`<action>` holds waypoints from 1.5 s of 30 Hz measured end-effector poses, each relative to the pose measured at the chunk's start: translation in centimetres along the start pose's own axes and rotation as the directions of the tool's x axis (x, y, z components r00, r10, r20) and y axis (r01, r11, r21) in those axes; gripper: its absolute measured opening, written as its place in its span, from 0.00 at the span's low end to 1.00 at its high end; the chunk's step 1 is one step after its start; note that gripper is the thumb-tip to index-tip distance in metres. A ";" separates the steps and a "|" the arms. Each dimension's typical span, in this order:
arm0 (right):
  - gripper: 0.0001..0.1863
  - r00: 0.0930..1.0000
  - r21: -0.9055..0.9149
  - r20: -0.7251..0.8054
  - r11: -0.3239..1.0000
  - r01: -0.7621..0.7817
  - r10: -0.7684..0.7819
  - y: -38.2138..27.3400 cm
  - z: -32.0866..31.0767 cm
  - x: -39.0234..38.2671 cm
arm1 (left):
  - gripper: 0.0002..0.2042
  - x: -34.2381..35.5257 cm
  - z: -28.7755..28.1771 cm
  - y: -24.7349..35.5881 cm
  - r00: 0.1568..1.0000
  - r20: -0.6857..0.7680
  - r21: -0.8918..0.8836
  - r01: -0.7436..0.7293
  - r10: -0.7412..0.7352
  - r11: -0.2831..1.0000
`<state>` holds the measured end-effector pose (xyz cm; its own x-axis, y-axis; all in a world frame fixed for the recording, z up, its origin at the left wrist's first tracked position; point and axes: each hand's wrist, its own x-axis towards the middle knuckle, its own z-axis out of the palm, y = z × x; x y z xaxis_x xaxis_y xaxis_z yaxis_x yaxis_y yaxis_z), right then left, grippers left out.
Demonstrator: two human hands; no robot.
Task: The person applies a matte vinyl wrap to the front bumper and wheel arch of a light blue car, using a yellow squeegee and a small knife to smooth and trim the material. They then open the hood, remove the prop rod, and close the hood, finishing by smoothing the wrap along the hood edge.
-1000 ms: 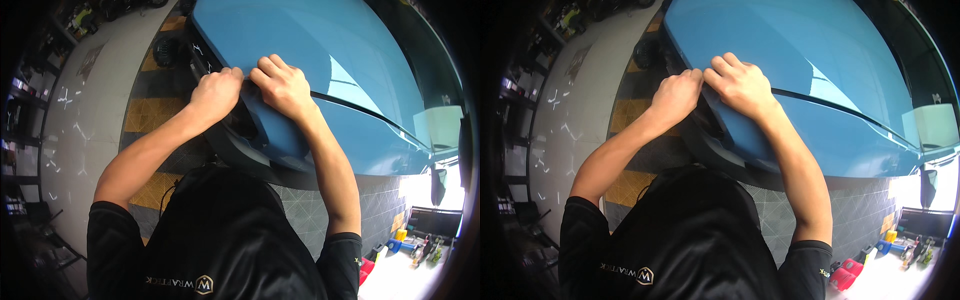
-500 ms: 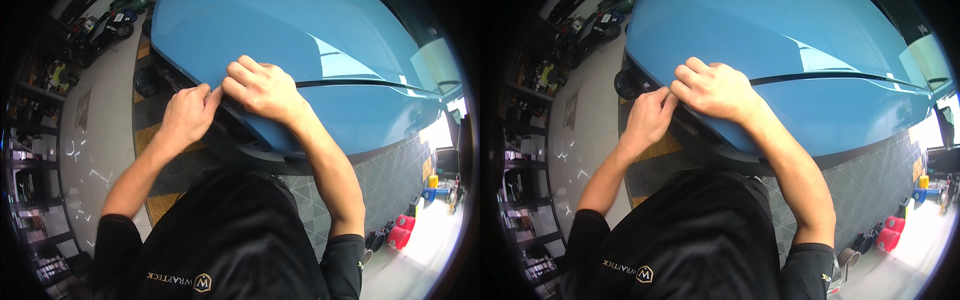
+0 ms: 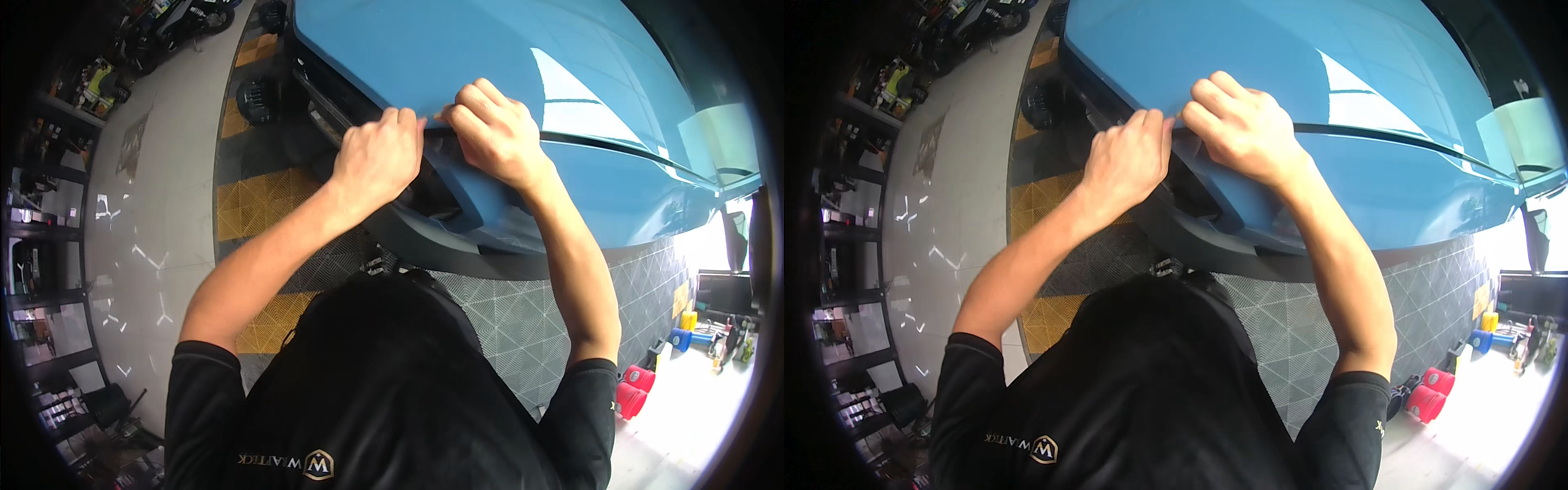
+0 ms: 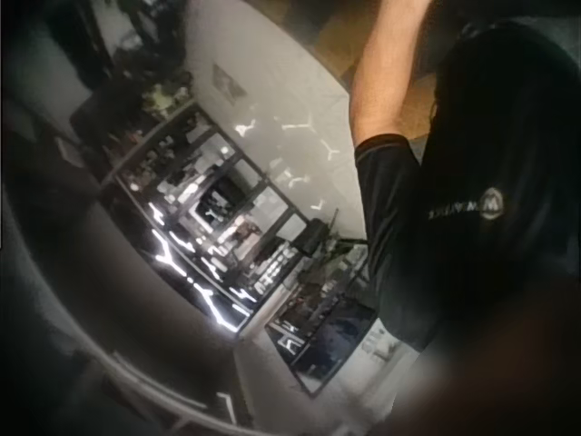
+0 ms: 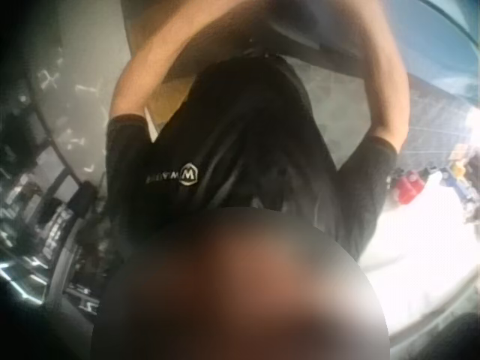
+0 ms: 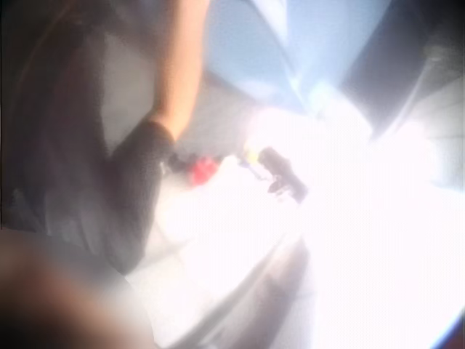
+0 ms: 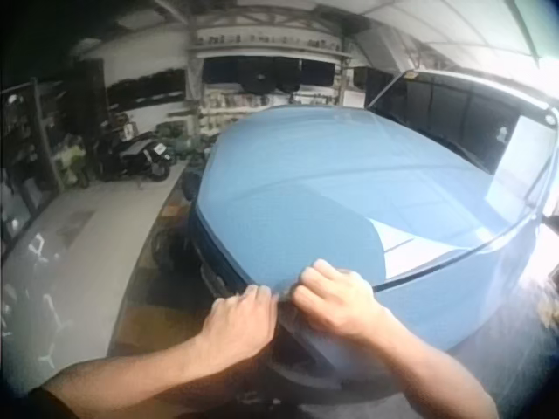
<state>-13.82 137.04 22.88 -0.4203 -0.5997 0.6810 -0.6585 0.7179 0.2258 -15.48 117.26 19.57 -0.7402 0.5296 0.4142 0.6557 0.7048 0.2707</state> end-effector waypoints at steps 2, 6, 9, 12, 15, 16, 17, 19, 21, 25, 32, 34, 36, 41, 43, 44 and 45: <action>0.11 1.000 0.005 -0.010 1.000 0.001 -0.001 0.0 0.1 0.0 | 0.16 0.4 -0.3 0.3 0.997 0.069 0.039 0.032 -0.035 0.999; 0.12 0.996 0.077 -0.092 0.997 0.000 0.007 0.0 0.3 0.1 | 0.17 1.0 -0.5 0.3 0.995 0.077 -0.011 0.063 -0.062 0.998; 0.12 0.995 0.060 -0.104 0.998 0.015 -0.009 0.3 0.3 0.0 | 0.17 1.1 0.0 0.0 0.998 -0.062 -0.040 -0.006 0.003 0.999; 0.08 0.998 0.026 -0.066 1.000 0.000 0.001 0.5 0.6 -0.2 | 0.16 0.8 0.5 -0.5 0.988 -0.144 -0.038 -0.070 0.063 0.997; 0.09 0.999 0.015 -0.043 1.000 0.022 -0.021 0.6 0.8 0.1 | 0.15 0.6 1.0 -0.9 0.979 -0.187 -0.064 -0.092 0.078 0.994; 0.10 0.996 0.024 -0.080 0.999 0.040 -0.038 0.5 0.7 0.2 | 0.15 0.6 1.1 -1.0 0.978 -0.199 -0.086 -0.087 0.069 0.992; 0.10 0.996 0.034 -0.077 0.999 0.036 -0.034 0.3 0.6 0.4 | 0.15 0.6 1.2 -1.0 0.974 -0.219 -0.102 -0.085 0.061 0.991; 0.11 0.988 0.055 -0.146 0.997 0.053 -0.044 0.2 0.2 0.8 | 0.18 0.5 1.6 -0.9 0.960 -0.279 -0.143 -0.077 0.034 0.987; 0.07 0.999 0.014 0.001 0.999 0.033 -0.033 0.5 -0.9 1.0 | 0.17 0.3 1.8 -0.8 0.958 -0.288 -0.129 -0.050 0.011 0.990; 0.08 1.000 0.022 -0.002 1.000 0.018 -0.018 0.3 -1.3 1.2 | 0.17 0.0 1.7 -0.5 0.967 -0.251 -0.136 0.010 -0.045 0.991; 0.09 1.000 0.062 0.007 0.998 0.019 -0.019 0.1 -1.4 0.9 | 0.17 -0.6 0.7 -0.2 0.983 -0.164 0.001 0.083 -0.082 0.997; 0.10 0.999 0.063 0.035 0.998 0.006 -0.008 0.0 -1.3 1.2 | 0.17 -0.8 0.5 -0.5 0.986 -0.134 0.005 0.106 -0.104 0.994; 0.10 1.000 0.126 0.008 0.992 0.008 -0.009 0.1 -1.1 0.9 | 0.17 -1.1 0.9 -0.7 0.987 -0.140 -0.021 0.081 -0.083 0.996; 0.11 1.000 0.138 -0.002 0.990 0.020 -0.020 0.3 -0.5 0.7 | 0.18 -0.8 0.4 -1.3 0.991 -0.091 -0.109 0.088 -0.098 0.990; 0.11 0.999 0.131 0.020 0.991 -0.031 0.029 0.1 -0.5 0.6 | 0.18 -0.7 0.0 -1.1 0.994 -0.053 -0.132 0.086 -0.094 0.988; 0.11 0.998 0.117 0.022 0.991 -0.066 0.063 -0.2 -0.5 0.4 | 0.18 -0.6 -0.5 -1.1 0.993 -0.004 -0.133 0.116 -0.118 0.984; 0.11 0.995 0.098 0.024 0.990 -0.099 0.097 -0.5 -0.6 0.2 | 0.18 -0.5 -0.9 -1.0 0.994 0.009 -0.156 0.105 -0.105 0.982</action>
<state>-13.23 136.76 23.30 -0.4969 -0.5354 0.6830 -0.6717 0.7356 0.0879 -15.62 115.89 19.83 -0.8064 0.4571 0.3753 0.5893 0.6742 0.4452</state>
